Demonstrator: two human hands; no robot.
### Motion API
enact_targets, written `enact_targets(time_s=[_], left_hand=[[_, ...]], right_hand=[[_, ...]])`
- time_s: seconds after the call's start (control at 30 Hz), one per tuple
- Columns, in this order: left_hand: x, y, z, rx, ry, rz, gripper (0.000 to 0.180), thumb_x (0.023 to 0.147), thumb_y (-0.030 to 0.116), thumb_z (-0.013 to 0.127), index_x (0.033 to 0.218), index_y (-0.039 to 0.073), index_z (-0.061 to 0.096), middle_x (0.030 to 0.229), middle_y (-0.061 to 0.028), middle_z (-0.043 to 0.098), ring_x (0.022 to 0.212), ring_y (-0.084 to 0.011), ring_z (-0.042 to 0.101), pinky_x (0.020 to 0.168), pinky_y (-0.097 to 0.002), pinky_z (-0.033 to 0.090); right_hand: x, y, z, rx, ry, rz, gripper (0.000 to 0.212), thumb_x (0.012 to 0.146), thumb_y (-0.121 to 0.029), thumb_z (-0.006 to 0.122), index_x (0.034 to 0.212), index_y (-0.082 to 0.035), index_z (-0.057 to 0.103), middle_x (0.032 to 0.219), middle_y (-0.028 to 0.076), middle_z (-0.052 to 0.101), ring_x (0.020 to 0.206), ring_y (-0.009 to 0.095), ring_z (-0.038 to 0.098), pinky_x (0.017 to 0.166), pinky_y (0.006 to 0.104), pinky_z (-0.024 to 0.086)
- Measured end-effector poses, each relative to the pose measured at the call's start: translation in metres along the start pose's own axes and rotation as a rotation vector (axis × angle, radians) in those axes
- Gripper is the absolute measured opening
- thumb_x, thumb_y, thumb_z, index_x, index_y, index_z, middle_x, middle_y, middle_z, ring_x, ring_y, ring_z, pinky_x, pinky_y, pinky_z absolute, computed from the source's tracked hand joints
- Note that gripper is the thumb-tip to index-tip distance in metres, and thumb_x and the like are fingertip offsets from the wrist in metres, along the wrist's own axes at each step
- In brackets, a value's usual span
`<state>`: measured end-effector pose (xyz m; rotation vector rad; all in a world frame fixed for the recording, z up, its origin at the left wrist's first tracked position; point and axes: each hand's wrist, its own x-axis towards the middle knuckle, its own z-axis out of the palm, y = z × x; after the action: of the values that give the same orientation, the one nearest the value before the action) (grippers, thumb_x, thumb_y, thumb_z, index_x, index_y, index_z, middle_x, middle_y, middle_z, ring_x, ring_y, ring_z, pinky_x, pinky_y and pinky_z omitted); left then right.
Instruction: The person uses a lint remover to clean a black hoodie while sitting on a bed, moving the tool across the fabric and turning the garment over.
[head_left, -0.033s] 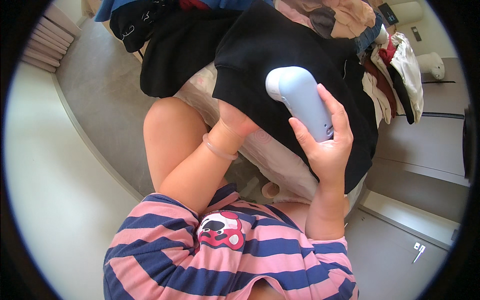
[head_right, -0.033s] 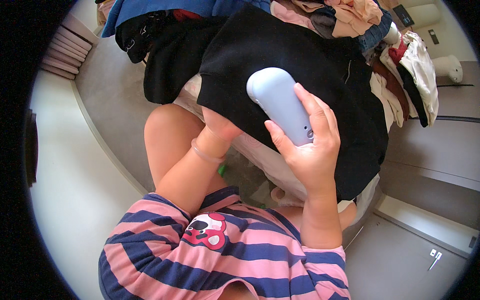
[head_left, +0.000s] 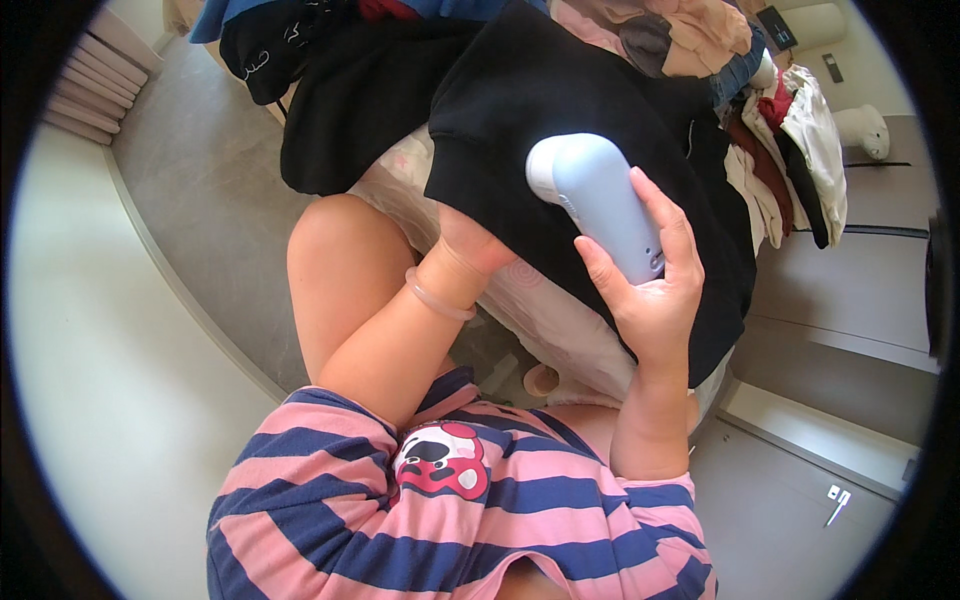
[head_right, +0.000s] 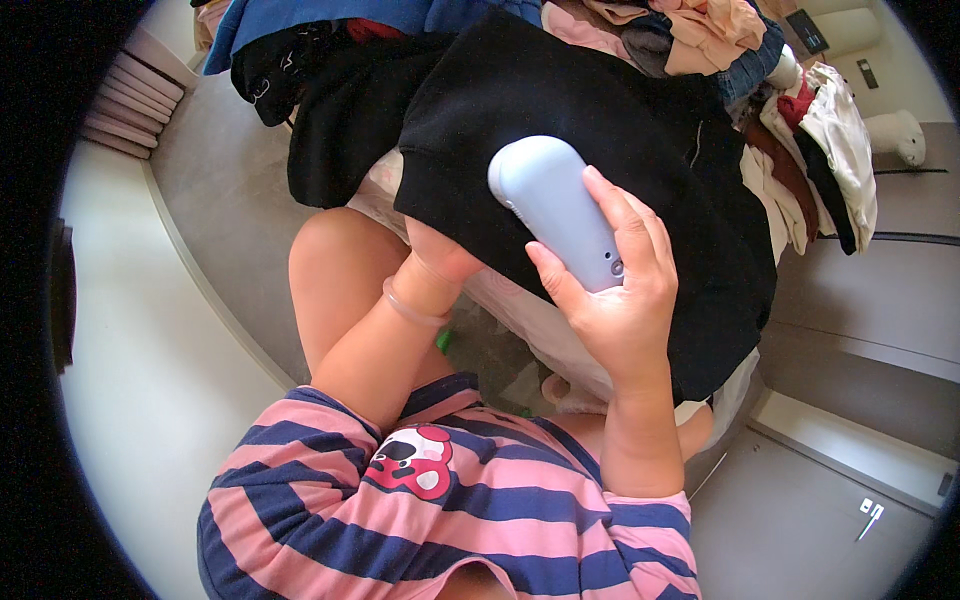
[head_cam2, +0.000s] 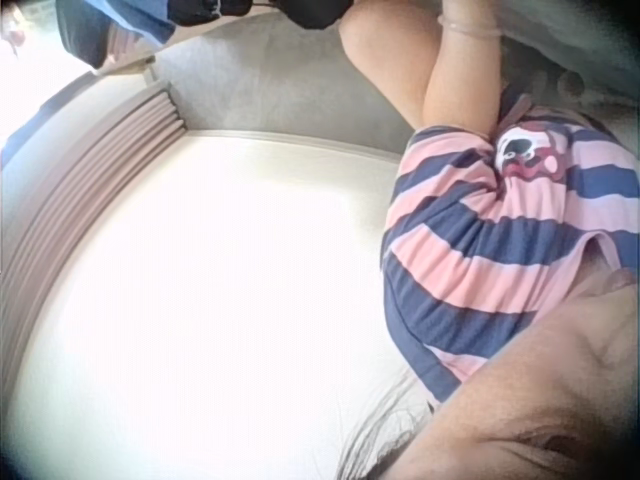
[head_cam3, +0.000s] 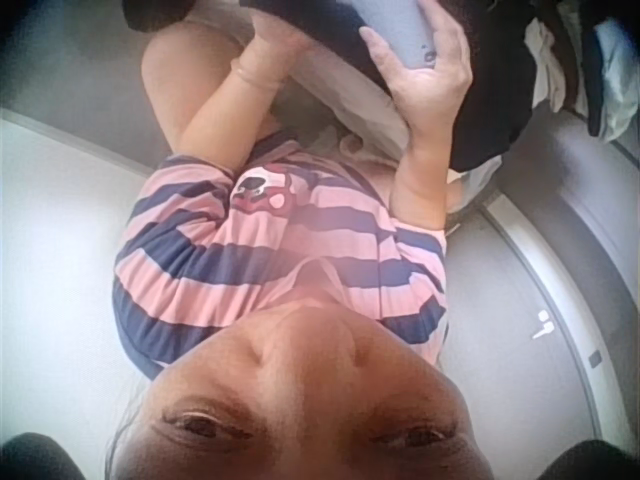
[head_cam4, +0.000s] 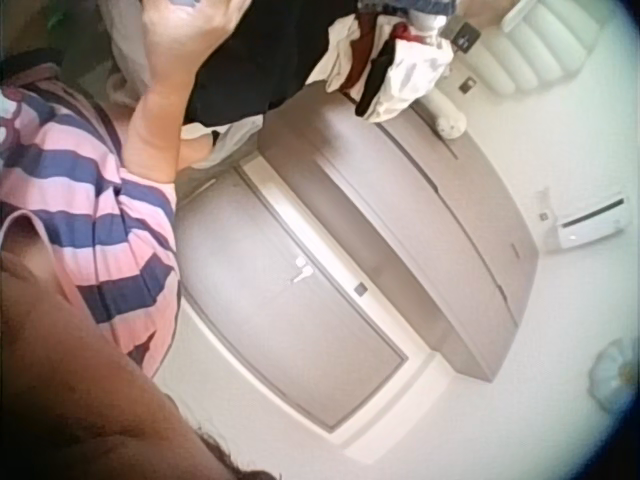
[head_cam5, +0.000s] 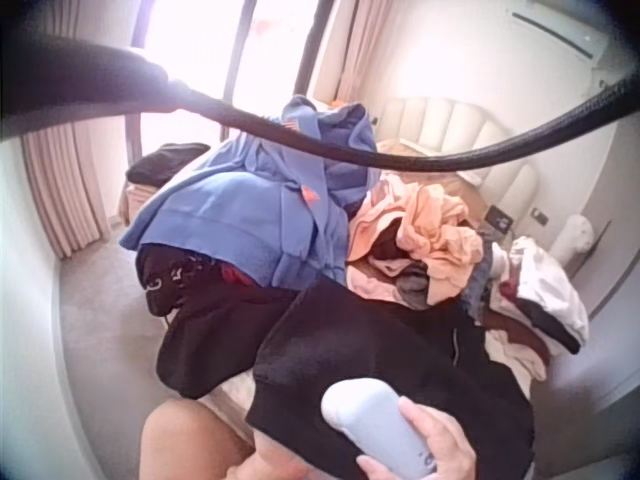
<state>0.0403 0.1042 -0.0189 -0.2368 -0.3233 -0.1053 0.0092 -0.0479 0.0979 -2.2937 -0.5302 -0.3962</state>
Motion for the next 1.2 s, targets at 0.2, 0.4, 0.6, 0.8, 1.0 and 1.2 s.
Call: enact_targets(time_s=[0.2,0.4,0.6,0.8,1.0,1.2], left_hand=[[-0.009,0.002,-0.029,0.009,0.094,-0.052,0.063,0.103,0.056,0.033,0.136,0.006,0.053,0.132,-0.0151,0.062,0.119,-0.0326,0.06,0.103,-0.0468,0.049],[0.0,-0.006,-0.011,0.174,0.104,0.046,0.054,0.104,0.048,0.039,0.133,0.006,0.054,0.13,-0.0149,0.062,0.118,-0.03,0.06,0.104,-0.0442,0.048],[-0.012,0.003,-0.026,0.123,0.09,0.007,0.057,0.104,0.05,0.041,0.141,0.006,0.049,0.138,-0.0141,0.058,0.123,-0.031,0.057,0.106,-0.0446,0.046],[-0.02,0.013,-0.048,0.08,0.006,-0.046,0.061,0.104,0.052,0.038,0.146,0.007,0.046,0.144,-0.0131,0.054,0.126,-0.0319,0.055,0.107,-0.0431,0.046],[-0.005,0.019,-0.035,0.394,0.142,0.068,0.056,0.109,0.041,0.032,0.152,0.006,0.036,0.156,-0.0117,0.04,0.141,-0.0297,0.04,0.118,-0.0406,0.035],[0.009,0.03,-0.027,0.671,0.347,0.115,0.051,0.109,0.033,0.036,0.152,0.006,0.037,0.157,-0.0109,0.039,0.143,-0.0293,0.038,0.119,-0.0407,0.033]], right_hand=[[0.004,-0.003,0.006,0.125,-0.145,-0.015,0.065,0.073,-0.017,0.088,0.132,-0.009,0.063,0.12,0.016,0.066,0.106,0.029,0.066,0.088,0.0381,0.055],[0.004,0.001,0.008,-0.002,-0.088,-0.013,0.064,0.073,-0.017,0.087,0.132,-0.009,0.063,0.12,0.017,0.066,0.107,0.032,0.066,0.09,0.0402,0.054],[-0.011,-0.005,0.0,0.041,-0.084,0.071,0.062,0.074,-0.017,0.086,0.131,-0.008,0.063,0.119,0.019,0.066,0.106,0.034,0.065,0.09,0.041,0.053],[-0.039,0.002,-0.002,0.041,-0.097,-0.038,0.064,0.072,-0.022,0.087,0.13,-0.009,0.064,0.12,0.017,0.067,0.105,0.033,0.065,0.091,0.0417,0.055],[-0.064,0.033,-0.017,-0.208,0.029,0.035,0.063,0.074,-0.026,0.086,0.131,-0.011,0.063,0.12,0.014,0.066,0.102,0.032,0.065,0.088,0.0416,0.055],[-0.116,0.04,-0.049,-0.209,-0.006,0.214,0.061,0.077,-0.031,0.084,0.132,-0.013,0.063,0.12,0.015,0.066,0.106,0.033,0.066,0.09,0.0419,0.056]])
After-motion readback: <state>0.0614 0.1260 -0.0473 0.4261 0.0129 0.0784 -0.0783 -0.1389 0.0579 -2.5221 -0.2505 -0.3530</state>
